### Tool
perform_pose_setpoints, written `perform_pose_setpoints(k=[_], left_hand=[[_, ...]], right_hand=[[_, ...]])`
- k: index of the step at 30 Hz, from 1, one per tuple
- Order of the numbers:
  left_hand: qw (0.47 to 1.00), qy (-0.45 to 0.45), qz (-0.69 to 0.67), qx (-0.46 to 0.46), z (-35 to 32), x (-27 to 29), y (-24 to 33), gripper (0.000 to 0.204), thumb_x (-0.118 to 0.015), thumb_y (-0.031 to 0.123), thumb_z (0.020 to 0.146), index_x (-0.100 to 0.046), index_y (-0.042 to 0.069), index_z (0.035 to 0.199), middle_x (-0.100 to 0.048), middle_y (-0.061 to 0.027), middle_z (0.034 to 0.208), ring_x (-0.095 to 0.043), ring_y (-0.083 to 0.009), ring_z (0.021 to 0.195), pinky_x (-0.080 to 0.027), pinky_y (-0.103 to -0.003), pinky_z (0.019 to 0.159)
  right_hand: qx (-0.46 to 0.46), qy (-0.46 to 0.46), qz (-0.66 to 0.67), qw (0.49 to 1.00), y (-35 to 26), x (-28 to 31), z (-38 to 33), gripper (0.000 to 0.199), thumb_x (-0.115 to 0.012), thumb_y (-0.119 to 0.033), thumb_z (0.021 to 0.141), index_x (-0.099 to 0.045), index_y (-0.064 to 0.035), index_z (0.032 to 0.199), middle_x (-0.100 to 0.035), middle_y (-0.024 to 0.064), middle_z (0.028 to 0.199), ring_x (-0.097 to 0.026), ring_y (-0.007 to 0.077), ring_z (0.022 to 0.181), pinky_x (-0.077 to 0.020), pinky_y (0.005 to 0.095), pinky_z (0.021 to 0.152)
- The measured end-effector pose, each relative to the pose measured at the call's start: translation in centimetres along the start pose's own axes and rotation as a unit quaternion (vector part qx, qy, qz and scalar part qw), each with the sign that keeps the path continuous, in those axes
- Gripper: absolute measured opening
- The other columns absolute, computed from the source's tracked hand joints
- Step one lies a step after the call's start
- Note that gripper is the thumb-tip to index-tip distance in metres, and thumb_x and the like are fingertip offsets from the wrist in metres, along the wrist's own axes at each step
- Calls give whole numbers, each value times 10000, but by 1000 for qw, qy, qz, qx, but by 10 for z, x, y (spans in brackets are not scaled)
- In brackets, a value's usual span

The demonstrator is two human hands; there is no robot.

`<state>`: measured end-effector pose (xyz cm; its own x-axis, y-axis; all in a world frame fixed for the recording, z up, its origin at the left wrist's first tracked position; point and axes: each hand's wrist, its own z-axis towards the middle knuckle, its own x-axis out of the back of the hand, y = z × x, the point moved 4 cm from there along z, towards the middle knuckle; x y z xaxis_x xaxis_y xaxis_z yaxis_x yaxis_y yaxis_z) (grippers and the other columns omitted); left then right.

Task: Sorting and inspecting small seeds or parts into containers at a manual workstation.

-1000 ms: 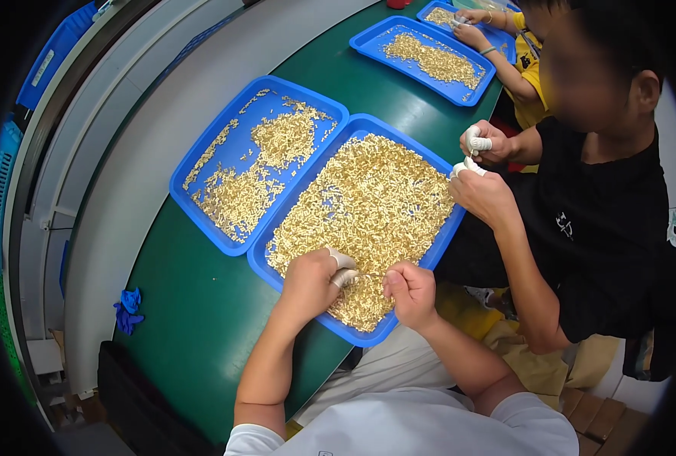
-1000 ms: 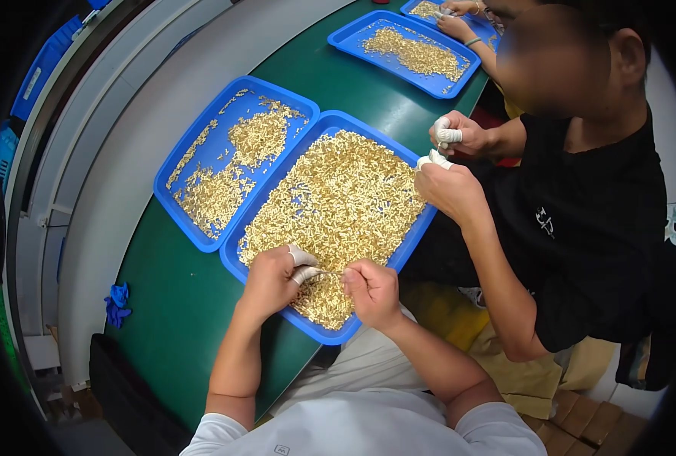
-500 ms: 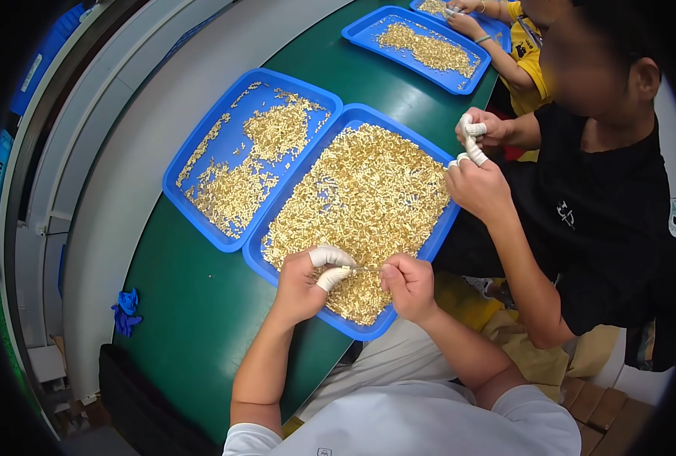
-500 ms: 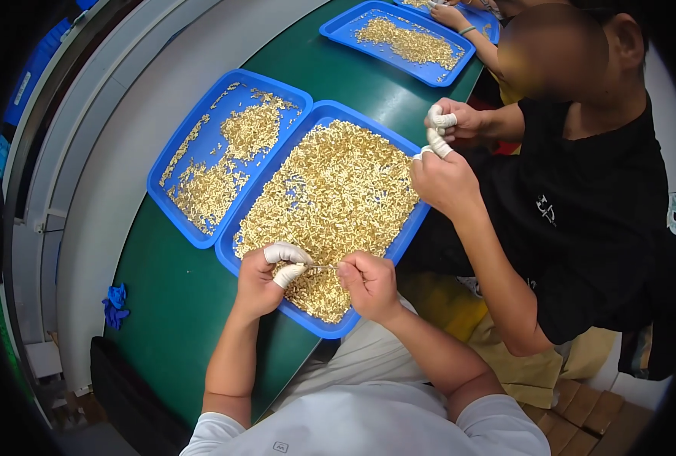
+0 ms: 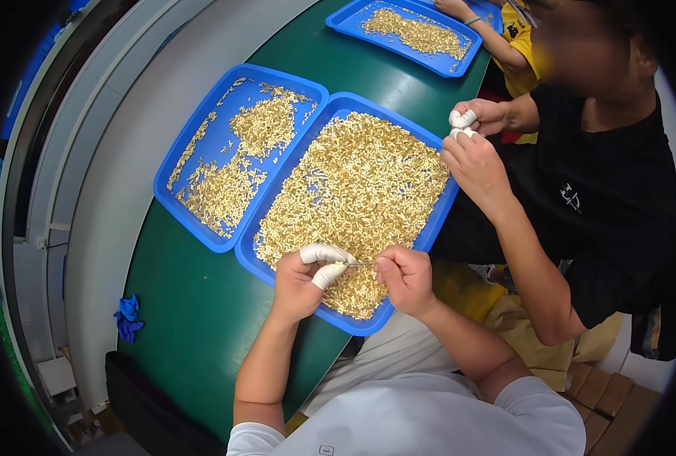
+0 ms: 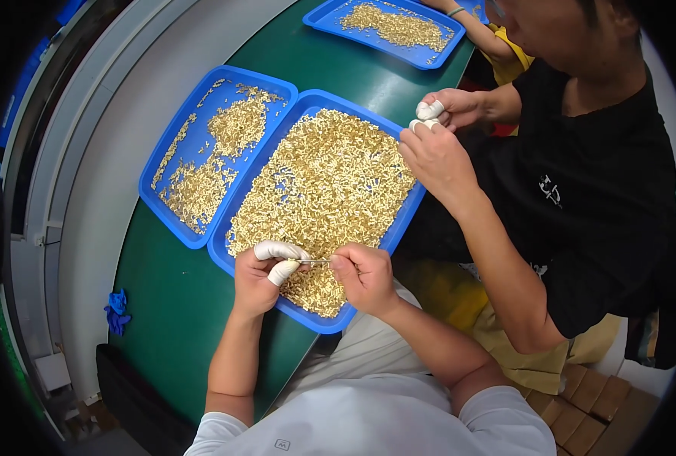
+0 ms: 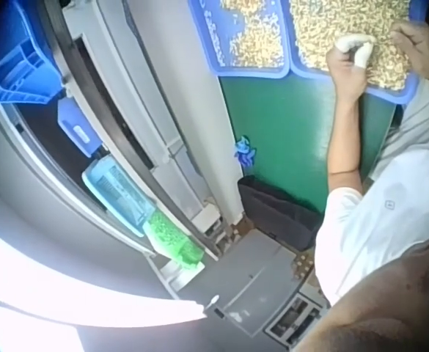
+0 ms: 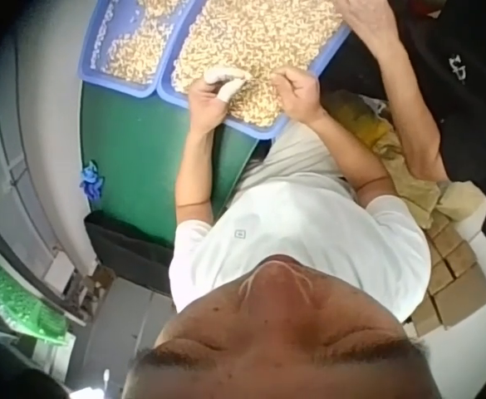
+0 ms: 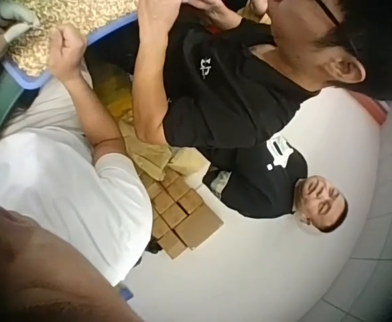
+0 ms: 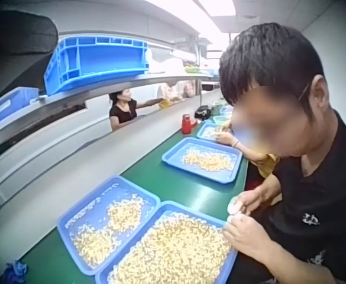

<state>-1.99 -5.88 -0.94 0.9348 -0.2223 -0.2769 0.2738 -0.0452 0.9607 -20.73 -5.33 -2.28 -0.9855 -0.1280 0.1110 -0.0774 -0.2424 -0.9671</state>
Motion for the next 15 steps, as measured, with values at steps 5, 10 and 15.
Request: perform_pose_setpoints(k=[5, 10, 15], left_hand=[[1000, 20, 11, -10, -1, -1, -2, 82, -649, -40, 903, -649, -40, 985, -706, -164, 980, -699, -221, 880, -589, -346, 798], [998, 47, -32, 0, -2, -2, -7, 80, -660, -22, 906, -651, -38, 984, -707, -163, 981, -700, -224, 873, -589, -349, 797], [997, 66, -43, 13, -3, -4, -12, 83, -671, 4, 909, -652, -26, 984, -709, -161, 984, -699, -223, 867, -589, -347, 794]], right_hand=[[-7, 4, 9, 1000, 0, 0, 0, 253, -554, -114, 1001, -595, 9, 783, -596, 34, 627, -561, 81, 543, -431, 235, 502], [12, -2, -14, 1000, -2, 0, 0, 247, -558, -113, 998, -600, 11, 789, -594, 37, 614, -567, 83, 543, -436, 237, 504], [-14, 19, 7, 1000, -2, 0, 1, 240, -550, -102, 1000, -606, 15, 798, -604, 33, 620, -574, 83, 547, -448, 231, 513]])
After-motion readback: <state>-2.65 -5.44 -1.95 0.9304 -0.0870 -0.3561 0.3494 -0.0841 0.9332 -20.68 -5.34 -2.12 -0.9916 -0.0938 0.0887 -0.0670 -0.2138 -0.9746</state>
